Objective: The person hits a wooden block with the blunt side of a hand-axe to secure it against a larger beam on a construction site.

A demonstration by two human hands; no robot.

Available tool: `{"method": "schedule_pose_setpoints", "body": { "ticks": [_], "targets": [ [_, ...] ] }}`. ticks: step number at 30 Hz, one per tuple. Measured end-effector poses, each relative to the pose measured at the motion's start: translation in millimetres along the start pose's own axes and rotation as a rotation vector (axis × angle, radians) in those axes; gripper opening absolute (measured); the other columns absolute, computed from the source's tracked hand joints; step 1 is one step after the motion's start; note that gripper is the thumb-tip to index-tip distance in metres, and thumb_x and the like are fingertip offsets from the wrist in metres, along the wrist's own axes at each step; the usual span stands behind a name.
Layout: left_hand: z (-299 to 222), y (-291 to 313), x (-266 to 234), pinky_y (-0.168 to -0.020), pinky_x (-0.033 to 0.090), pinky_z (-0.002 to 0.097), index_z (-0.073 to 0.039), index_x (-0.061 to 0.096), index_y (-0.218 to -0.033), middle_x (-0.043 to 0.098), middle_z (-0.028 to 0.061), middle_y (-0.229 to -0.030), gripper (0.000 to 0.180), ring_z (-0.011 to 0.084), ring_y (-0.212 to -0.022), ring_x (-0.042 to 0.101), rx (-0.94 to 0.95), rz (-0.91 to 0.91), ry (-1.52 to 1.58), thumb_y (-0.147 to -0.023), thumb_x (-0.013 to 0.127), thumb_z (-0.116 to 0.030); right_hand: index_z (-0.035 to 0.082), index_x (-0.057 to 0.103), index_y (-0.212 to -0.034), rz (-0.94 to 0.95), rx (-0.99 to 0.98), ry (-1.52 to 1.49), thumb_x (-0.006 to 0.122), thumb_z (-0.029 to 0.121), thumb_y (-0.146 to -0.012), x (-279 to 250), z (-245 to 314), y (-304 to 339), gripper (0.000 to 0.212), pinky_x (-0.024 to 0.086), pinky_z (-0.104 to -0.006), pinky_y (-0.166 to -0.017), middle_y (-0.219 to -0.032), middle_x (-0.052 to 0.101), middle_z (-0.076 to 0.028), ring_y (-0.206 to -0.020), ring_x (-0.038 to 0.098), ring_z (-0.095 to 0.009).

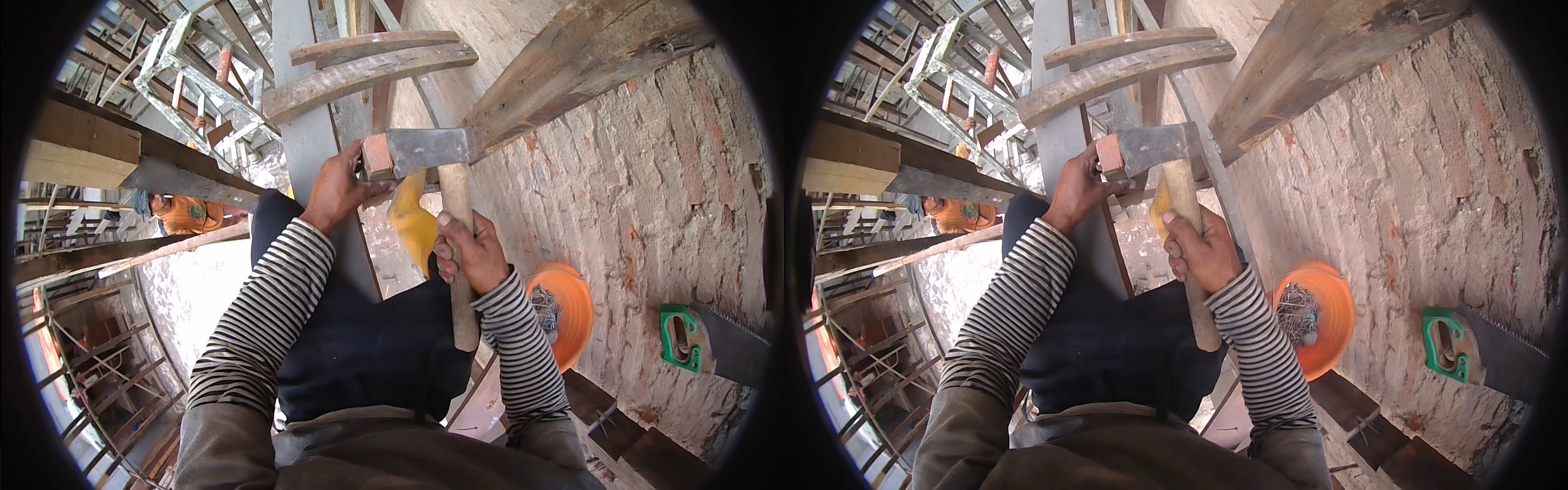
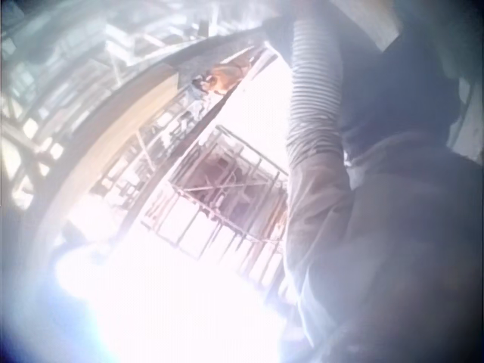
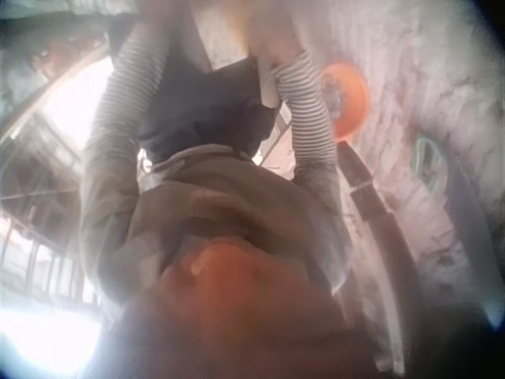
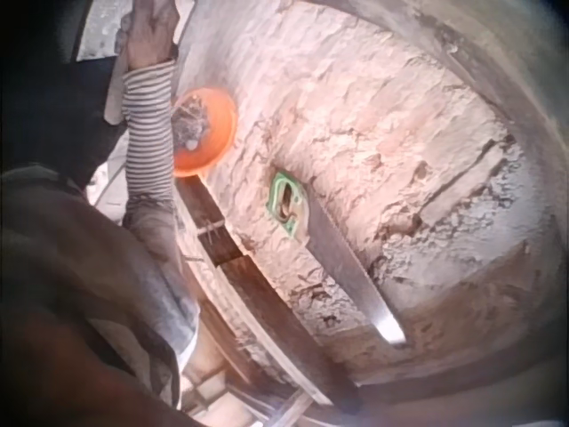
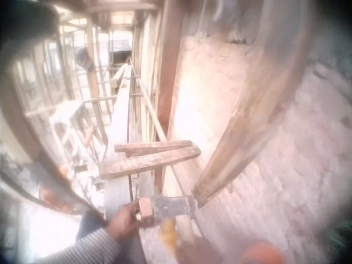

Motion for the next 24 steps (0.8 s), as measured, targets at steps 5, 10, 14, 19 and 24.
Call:
{"method": "schedule_pose_setpoints", "body": {
  "ticks": [5,10,14,19,24],
  "targets": [
    [-28,8,4,-0.089,0.055,0.0403,-0.003,0.061,-0.128,0.075,0.0190,-0.110,0.063,0.0354,-0.104,0.072,0.120,-0.071,-0.066,-0.075,0.089,-0.020,-0.004,0.057,-0.116,-0.198,-0.360,0.505,0.063,0.027,-0.103,11,20,26,0.034,0.051,-0.0404,-0.065,-0.077,0.064,-0.017,-0.066,0.066,-0.025],
    [-29,6,3,-0.086,0.055,0.0408,-0.004,0.061,-0.128,0.074,0.0203,-0.107,0.063,0.0372,-0.100,0.072,0.159,-0.089,-0.113,-0.074,0.089,-0.020,-0.003,0.057,-0.118,-0.143,-0.312,0.218,0.061,0.031,-0.105,11,5,27,0.036,0.048,-0.0330,-0.056,-0.073,0.061,-0.009,-0.057,0.059,-0.017],
    [-24,1,-3,-0.083,0.056,0.0421,-0.003,0.060,-0.127,0.074,0.0207,-0.103,0.064,0.0374,-0.096,0.072,0.146,-0.102,-0.092,-0.074,0.090,-0.021,-0.001,0.056,-0.119,-0.158,-0.131,-0.094,0.057,0.032,-0.107,15,0,27,0.036,0.042,-0.0240,-0.051,-0.069,0.055,0.000,-0.054,0.051,-0.008],
    [-23,2,-1,-0.082,0.056,0.0438,-0.001,0.060,-0.123,0.073,0.0214,-0.100,0.064,0.0385,-0.094,0.072,0.105,-0.091,-0.132,-0.072,0.092,-0.023,-0.003,0.057,-0.116,-0.184,-0.390,0.161,0.058,0.031,-0.106,9,18,26,0.035,0.043,-0.0276,-0.052,-0.066,0.055,-0.001,-0.055,0.052,-0.010],
    [-22,1,6,-0.084,0.056,0.0432,-0.002,0.060,-0.121,0.073,0.0222,-0.102,0.063,0.0399,-0.097,0.071,0.123,-0.086,-0.104,-0.072,0.092,-0.026,-0.005,0.058,-0.114,-0.216,-0.401,0.430,0.062,0.025,-0.104,15,20,17,0.032,0.047,-0.0337,-0.057,-0.069,0.061,-0.007,-0.059,0.059,-0.014]
  ]
}}
Point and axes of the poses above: each hand's wrist, its own y-axis away from the middle knuckle, its own x-axis out of the palm, z = x × y, the point moved 10 cm from there along -y, towards the middle knuckle
